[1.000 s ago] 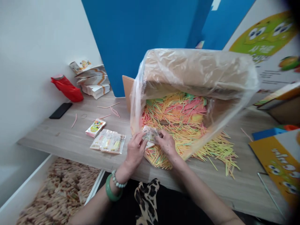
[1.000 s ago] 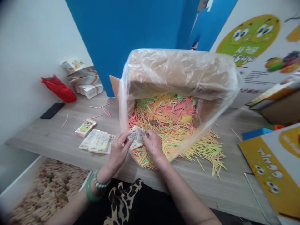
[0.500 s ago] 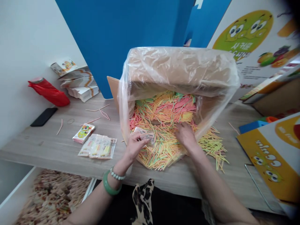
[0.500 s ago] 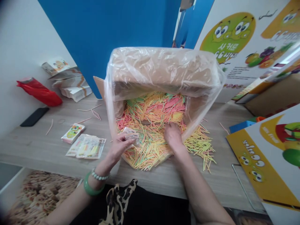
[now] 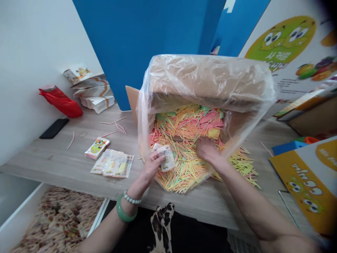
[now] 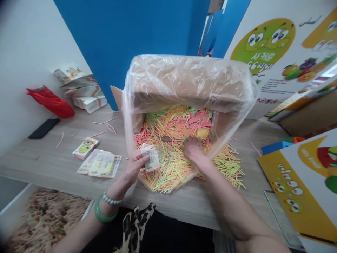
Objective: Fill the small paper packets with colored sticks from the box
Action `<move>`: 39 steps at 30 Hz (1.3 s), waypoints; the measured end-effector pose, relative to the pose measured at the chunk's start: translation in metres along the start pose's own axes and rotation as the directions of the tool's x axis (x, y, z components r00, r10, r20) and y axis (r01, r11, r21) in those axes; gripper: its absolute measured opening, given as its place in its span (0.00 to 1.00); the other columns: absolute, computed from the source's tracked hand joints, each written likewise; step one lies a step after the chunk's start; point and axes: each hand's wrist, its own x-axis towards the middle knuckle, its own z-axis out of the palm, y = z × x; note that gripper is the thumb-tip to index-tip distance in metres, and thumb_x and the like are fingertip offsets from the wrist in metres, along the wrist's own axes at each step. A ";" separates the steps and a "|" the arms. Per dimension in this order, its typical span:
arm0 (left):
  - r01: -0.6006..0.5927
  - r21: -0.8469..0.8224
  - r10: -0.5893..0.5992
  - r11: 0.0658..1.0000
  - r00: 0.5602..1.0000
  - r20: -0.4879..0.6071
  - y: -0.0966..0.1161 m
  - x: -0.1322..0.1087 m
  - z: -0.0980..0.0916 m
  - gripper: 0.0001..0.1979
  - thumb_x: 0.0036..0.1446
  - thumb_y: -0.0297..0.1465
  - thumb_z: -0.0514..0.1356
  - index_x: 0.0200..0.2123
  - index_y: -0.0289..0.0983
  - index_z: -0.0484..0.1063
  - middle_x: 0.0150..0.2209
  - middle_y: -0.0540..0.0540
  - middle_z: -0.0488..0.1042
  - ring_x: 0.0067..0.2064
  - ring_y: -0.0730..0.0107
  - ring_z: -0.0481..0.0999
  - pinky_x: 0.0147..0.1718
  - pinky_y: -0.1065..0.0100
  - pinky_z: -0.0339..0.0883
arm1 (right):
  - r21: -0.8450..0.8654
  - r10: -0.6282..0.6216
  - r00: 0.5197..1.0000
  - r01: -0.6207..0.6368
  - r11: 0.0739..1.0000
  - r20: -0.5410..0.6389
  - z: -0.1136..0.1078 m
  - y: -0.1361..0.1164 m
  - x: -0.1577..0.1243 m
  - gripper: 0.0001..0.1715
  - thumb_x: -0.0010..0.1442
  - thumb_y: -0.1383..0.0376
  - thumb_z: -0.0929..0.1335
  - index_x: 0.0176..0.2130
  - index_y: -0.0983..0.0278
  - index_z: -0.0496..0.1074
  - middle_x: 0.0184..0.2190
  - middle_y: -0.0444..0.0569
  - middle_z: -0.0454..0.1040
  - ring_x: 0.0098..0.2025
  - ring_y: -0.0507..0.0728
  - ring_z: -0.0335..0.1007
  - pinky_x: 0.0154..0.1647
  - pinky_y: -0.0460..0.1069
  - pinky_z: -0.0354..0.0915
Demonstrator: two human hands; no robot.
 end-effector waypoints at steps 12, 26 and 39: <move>0.001 -0.088 -0.006 0.996 0.998 -0.063 0.000 -0.004 -0.021 0.16 0.48 0.37 0.71 0.38 0.34 0.80 0.32 0.45 0.80 0.30 0.73 0.75 0.30 0.70 0.66 | 0.333 0.223 0.974 -0.202 0.921 -0.026 0.001 0.019 -0.009 0.19 0.61 0.75 0.59 0.47 0.72 0.72 0.40 0.64 0.78 0.44 0.64 0.75 0.45 0.54 0.63; -0.186 0.134 0.187 0.973 0.982 0.004 0.016 -0.011 -0.011 0.13 0.56 0.40 0.66 0.40 0.38 0.81 0.47 0.41 0.81 0.52 0.57 0.77 0.54 0.55 0.70 | 0.990 0.050 0.990 0.133 -0.044 -0.131 0.000 -0.086 -0.030 0.14 0.61 0.54 0.63 0.40 0.61 0.68 0.33 0.48 0.75 0.37 0.57 0.72 0.44 0.53 0.69; -0.251 0.365 0.251 0.896 0.967 0.050 -0.018 -0.003 0.017 0.18 0.60 0.36 0.60 0.52 0.39 0.76 0.56 0.40 0.77 0.60 0.54 0.74 0.61 0.52 0.65 | 0.879 -0.072 0.966 0.256 0.402 -0.248 0.022 -0.123 -0.040 0.15 0.63 0.62 0.62 0.40 0.62 0.77 0.38 0.52 0.80 0.41 0.59 0.74 0.46 0.52 0.68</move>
